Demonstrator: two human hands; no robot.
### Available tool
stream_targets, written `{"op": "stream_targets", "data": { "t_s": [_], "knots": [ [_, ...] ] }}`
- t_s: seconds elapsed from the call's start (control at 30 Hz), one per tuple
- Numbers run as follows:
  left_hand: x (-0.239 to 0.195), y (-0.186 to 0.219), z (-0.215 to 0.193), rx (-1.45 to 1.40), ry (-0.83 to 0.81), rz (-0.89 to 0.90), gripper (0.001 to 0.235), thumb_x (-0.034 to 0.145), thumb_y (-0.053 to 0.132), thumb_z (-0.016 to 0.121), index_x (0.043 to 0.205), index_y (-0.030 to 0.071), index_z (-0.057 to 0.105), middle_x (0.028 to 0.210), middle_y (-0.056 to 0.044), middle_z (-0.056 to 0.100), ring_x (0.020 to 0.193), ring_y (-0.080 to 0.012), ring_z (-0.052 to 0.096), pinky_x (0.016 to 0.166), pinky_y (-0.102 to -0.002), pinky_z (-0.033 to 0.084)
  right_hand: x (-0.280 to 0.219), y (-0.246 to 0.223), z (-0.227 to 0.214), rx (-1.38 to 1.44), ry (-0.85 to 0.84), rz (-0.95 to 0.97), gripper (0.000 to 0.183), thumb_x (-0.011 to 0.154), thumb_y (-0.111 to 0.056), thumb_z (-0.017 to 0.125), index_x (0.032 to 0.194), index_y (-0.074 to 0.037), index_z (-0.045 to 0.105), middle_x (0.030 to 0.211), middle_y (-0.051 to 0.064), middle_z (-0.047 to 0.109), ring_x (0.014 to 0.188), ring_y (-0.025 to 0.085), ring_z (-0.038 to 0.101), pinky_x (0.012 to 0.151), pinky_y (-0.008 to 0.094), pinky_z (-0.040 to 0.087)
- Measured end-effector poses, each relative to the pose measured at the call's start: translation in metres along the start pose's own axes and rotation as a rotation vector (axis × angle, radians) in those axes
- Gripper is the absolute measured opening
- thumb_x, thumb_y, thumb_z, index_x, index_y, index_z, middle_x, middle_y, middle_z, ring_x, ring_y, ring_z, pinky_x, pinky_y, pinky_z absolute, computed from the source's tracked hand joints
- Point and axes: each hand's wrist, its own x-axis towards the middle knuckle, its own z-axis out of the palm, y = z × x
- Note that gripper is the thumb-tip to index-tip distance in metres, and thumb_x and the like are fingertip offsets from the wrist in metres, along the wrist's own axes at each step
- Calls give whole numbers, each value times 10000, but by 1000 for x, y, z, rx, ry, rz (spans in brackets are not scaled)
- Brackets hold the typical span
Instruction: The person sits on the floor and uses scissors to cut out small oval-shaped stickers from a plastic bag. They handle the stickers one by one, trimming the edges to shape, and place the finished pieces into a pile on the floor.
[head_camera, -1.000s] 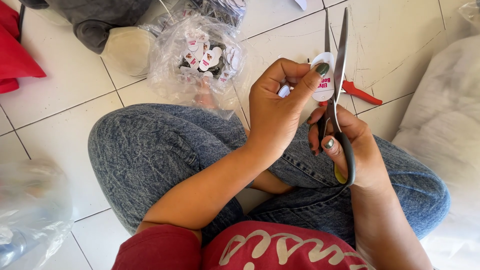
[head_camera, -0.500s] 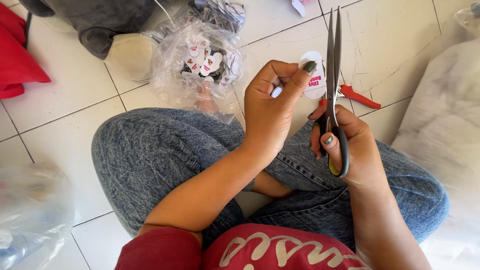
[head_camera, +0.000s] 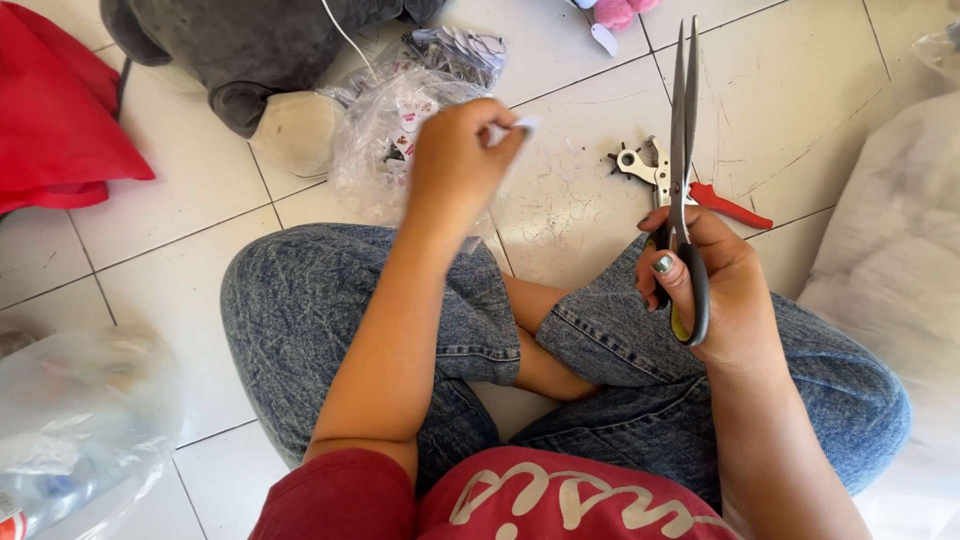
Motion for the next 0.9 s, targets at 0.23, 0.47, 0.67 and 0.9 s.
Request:
{"op": "stream_targets", "data": {
  "t_s": [0.23,0.47,0.67,0.9],
  "knots": [
    [34,-60,-19,405,-19,-317,189,868,193,711,1031,219,803,871,-40,707,893,-265,732,807,-442,595,-2,-6,-6,-21,-13,0,369,955,-208,692,1155,89,607,631,176,591,580,193,578,521,287,500],
    [30,-9,-37,-490,111,-373,274,873,32,505,1101,143,611,752,18,465,637,-106,444,563,-292,403,-1,-17,-8,-114,-75,63,290,1000,-262,624,1185,-53,547,677,76,542,582,132,506,531,228,451],
    [19,18,-32,-1521,60,-596,384,768,-230,366,1044,14,477,993,-168,596,922,-296,617,875,-440,579,0,-14,-8,-76,-83,82,299,989,-258,643,1200,-63,561,689,76,554,580,136,510,539,228,444],
    [-18,54,14,-1668,-540,-362,764,966,-157,403,1638,112,159,1625,-243,345,1482,-371,390,1005,-395,551,3,1,1,31,-19,144,335,933,-184,718,1214,-66,578,750,35,556,635,113,575,586,234,507]
  ]
}}
